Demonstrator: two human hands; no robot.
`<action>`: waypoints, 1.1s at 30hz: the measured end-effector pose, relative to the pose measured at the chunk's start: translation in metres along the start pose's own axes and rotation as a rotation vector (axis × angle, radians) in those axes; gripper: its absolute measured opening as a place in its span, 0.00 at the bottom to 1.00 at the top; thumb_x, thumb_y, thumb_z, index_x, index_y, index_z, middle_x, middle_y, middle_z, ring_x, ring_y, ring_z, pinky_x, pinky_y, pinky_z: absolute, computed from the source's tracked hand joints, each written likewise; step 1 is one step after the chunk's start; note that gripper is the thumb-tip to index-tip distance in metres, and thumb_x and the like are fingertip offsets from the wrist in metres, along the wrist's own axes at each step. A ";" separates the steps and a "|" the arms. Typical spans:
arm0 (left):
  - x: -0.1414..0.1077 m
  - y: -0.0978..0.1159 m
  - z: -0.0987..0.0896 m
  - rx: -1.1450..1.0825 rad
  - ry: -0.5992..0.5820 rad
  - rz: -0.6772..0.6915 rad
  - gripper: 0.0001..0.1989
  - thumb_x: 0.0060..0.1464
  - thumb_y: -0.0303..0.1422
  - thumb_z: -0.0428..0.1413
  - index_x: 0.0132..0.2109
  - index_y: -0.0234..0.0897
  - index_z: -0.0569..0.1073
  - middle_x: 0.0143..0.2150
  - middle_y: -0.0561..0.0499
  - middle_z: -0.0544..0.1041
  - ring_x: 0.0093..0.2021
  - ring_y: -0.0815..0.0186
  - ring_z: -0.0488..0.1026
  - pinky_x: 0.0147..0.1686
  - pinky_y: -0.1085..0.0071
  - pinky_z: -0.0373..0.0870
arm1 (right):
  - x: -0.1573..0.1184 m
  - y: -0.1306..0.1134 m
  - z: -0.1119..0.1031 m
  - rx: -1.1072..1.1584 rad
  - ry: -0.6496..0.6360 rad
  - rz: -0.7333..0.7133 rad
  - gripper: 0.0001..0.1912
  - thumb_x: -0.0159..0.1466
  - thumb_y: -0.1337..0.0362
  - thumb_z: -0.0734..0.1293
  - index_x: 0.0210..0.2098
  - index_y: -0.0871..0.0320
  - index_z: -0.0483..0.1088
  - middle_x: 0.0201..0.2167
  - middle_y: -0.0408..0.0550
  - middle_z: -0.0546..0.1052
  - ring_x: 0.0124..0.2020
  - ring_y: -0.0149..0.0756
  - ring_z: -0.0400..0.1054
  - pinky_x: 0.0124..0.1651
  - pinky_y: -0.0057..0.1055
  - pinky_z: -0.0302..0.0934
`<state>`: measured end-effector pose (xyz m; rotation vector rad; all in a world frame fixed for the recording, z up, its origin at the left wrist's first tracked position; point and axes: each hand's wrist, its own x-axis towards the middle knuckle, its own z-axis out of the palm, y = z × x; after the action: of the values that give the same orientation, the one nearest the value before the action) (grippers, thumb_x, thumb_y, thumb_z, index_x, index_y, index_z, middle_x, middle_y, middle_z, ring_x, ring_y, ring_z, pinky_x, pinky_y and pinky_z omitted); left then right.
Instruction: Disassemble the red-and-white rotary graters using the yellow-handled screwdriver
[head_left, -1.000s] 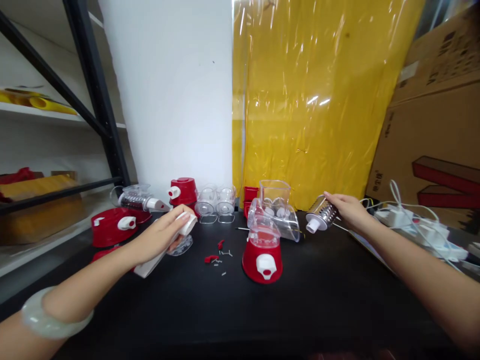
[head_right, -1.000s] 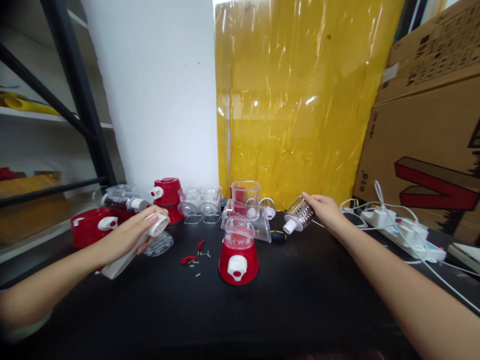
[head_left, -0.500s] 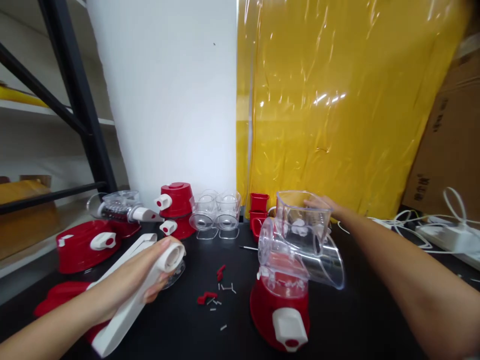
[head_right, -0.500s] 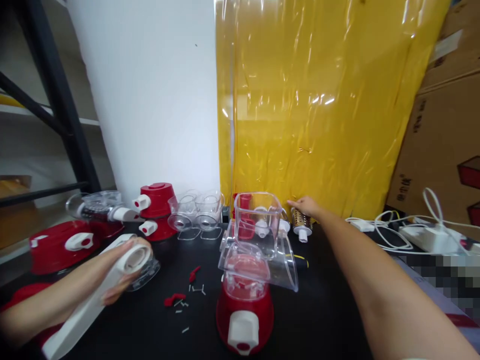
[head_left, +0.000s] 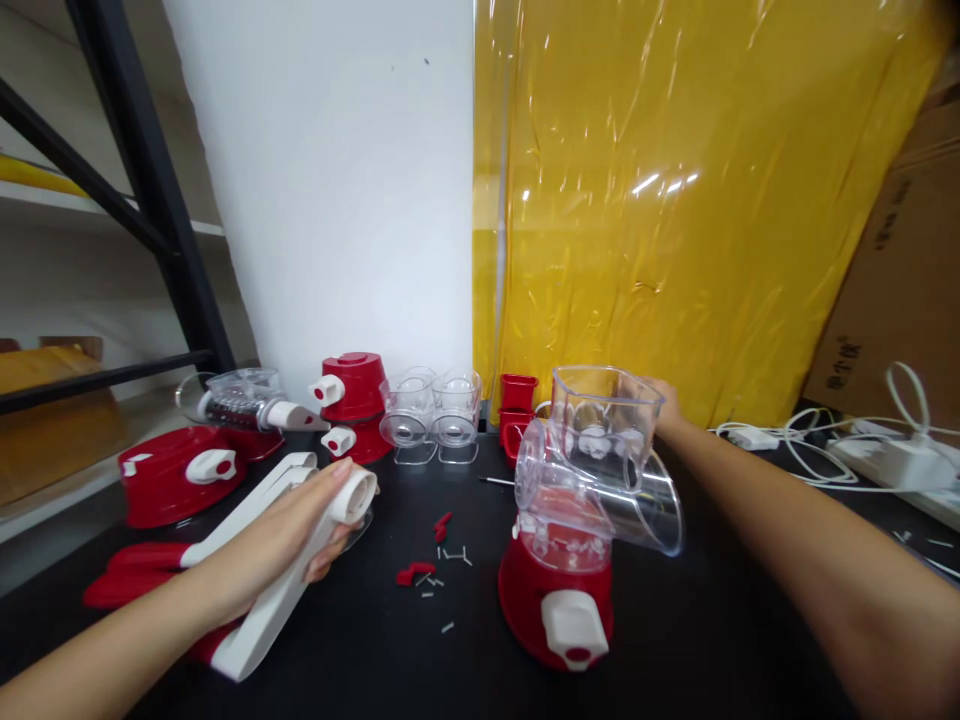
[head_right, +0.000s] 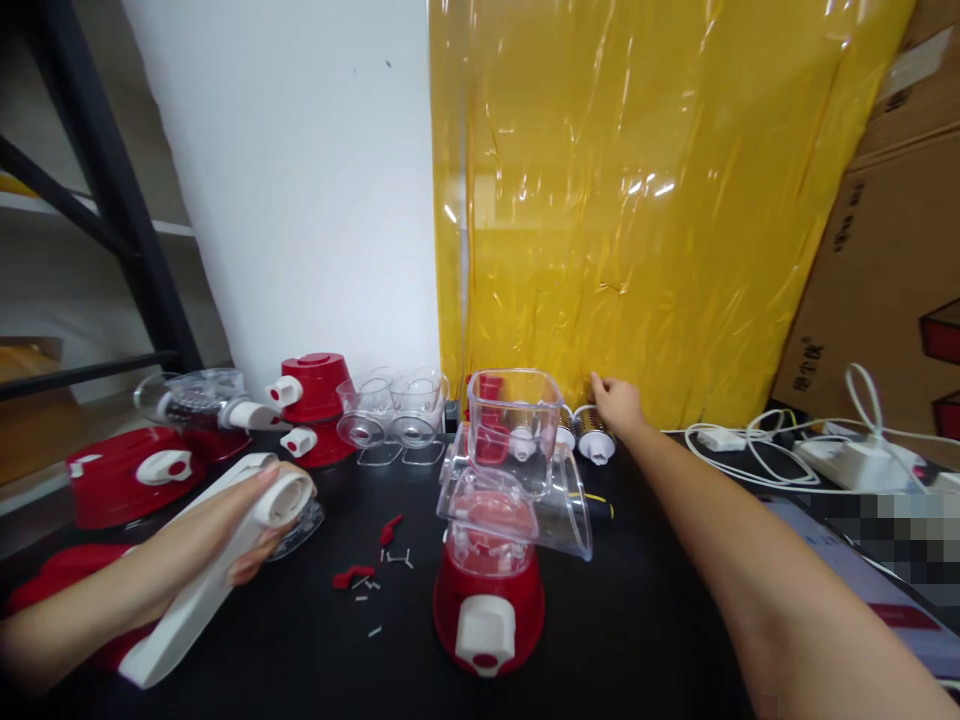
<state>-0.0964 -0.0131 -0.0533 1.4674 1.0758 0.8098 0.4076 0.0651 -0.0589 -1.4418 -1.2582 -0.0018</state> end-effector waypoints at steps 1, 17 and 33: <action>0.000 0.000 0.000 0.010 0.018 0.005 0.26 0.56 0.59 0.48 0.31 0.40 0.65 0.20 0.56 0.64 0.16 0.71 0.56 0.18 0.73 0.56 | 0.001 -0.008 -0.004 -0.017 0.008 -0.010 0.29 0.56 0.39 0.68 0.11 0.52 0.64 0.12 0.49 0.69 0.27 0.48 0.71 0.34 0.41 0.61; 0.003 0.030 0.048 0.911 0.025 0.279 0.26 0.52 0.48 0.53 0.51 0.34 0.65 0.48 0.39 0.74 0.48 0.51 0.73 0.48 0.60 0.68 | -0.088 -0.260 -0.074 -0.348 -0.676 -0.737 0.31 0.61 0.38 0.64 0.55 0.51 0.70 0.54 0.53 0.74 0.53 0.53 0.69 0.53 0.50 0.64; 0.036 0.013 0.046 1.277 0.077 0.122 0.18 0.59 0.41 0.50 0.44 0.28 0.75 0.44 0.32 0.79 0.45 0.48 0.77 0.43 0.61 0.70 | -0.101 -0.259 -0.060 -0.609 -0.700 -0.778 0.19 0.66 0.52 0.61 0.49 0.57 0.72 0.45 0.56 0.74 0.43 0.47 0.71 0.44 0.42 0.65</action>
<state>-0.0386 0.0040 -0.0510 2.5632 1.6956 0.1737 0.2306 -0.1070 0.0819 -1.3881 -2.5017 -0.4746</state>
